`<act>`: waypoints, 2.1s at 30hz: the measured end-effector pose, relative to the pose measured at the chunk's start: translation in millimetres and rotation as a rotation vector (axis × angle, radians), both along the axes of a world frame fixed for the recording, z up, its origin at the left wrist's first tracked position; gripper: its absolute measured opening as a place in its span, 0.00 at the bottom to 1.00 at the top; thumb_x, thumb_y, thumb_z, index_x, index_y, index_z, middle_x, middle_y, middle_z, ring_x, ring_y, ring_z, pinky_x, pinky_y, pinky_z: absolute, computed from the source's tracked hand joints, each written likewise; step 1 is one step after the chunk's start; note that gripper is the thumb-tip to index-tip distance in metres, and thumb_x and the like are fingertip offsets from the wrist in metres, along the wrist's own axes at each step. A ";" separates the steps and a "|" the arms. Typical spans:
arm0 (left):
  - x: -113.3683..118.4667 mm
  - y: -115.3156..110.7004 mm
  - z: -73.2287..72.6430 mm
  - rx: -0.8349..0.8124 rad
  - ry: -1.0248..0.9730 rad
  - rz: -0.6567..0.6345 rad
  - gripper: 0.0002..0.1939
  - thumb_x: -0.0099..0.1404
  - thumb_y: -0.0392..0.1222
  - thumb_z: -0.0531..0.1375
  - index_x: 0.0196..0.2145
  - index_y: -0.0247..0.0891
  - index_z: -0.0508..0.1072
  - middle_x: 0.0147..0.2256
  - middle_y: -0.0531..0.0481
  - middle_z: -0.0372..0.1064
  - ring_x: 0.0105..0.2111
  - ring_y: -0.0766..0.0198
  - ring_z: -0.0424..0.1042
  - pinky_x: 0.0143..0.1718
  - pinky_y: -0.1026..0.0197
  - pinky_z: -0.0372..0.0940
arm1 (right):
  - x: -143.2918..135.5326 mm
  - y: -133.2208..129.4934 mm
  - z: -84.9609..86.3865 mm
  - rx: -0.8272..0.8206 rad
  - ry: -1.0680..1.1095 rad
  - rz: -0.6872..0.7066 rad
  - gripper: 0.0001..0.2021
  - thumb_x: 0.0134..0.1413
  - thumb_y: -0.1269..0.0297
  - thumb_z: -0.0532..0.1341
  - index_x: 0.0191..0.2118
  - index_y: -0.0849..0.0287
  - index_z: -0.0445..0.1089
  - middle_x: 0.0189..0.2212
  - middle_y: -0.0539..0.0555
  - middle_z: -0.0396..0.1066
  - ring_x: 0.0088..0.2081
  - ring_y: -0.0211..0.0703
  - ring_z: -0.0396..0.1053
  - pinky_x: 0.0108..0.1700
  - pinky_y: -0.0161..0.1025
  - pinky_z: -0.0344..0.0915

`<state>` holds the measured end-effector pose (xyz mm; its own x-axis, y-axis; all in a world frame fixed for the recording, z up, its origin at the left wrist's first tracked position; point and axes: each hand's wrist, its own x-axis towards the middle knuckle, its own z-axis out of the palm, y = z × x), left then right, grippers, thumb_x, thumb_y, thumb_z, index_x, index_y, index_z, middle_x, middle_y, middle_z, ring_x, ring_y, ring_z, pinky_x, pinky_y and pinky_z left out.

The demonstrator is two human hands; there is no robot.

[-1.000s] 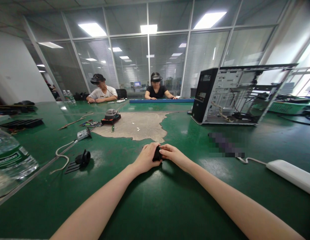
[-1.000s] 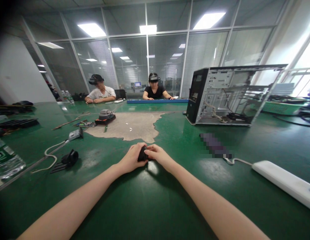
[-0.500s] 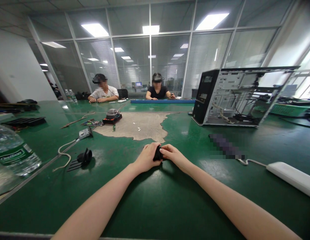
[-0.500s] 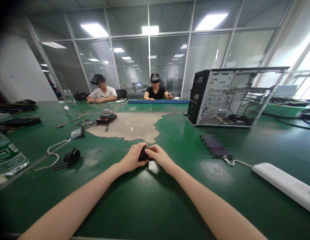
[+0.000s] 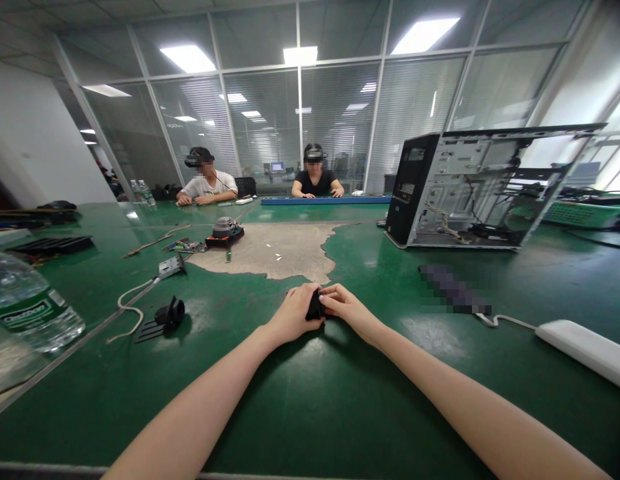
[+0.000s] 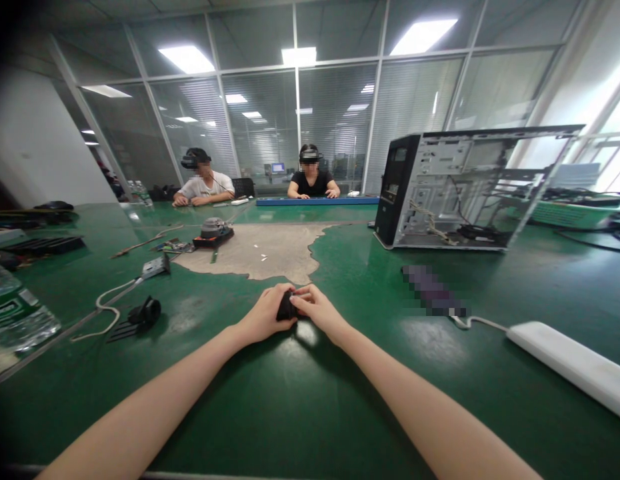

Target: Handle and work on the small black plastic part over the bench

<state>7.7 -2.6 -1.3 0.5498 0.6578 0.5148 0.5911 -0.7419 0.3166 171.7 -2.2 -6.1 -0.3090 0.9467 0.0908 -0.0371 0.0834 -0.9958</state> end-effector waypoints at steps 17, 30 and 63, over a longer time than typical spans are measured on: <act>-0.6 1.1 -1.8 0.009 -0.004 -0.009 0.30 0.48 0.38 0.60 0.47 0.40 0.53 0.45 0.47 0.58 0.46 0.57 0.59 0.48 0.53 0.53 | -3.1 -2.3 4.7 0.007 -0.019 -0.010 0.13 0.42 0.58 0.61 0.34 0.59 0.62 0.32 0.51 0.67 0.33 0.37 0.65 0.37 0.37 0.61; -0.8 1.2 -2.5 0.012 -0.006 -0.012 0.29 0.49 0.39 0.60 0.48 0.40 0.53 0.44 0.47 0.58 0.46 0.57 0.60 0.48 0.53 0.53 | 7.6 -7.1 15.3 0.039 -0.058 0.116 0.16 0.39 0.63 0.64 0.37 0.57 0.62 0.31 0.49 0.67 0.33 0.37 0.66 0.39 0.40 0.62; -3.3 1.3 -3.8 0.017 0.013 -0.014 0.30 0.49 0.40 0.60 0.48 0.40 0.52 0.45 0.46 0.58 0.47 0.57 0.59 0.48 0.53 0.53 | -1.6 2.6 -0.7 0.121 -0.128 0.047 0.16 0.43 0.58 0.60 0.39 0.59 0.63 0.36 0.53 0.67 0.35 0.39 0.66 0.39 0.41 0.64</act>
<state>4.5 -1.3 -5.1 0.5656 0.6411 0.5187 0.5842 -0.7555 0.2967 170.1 0.3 -6.8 -0.3689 0.9155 0.1607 0.0824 0.2044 -0.9754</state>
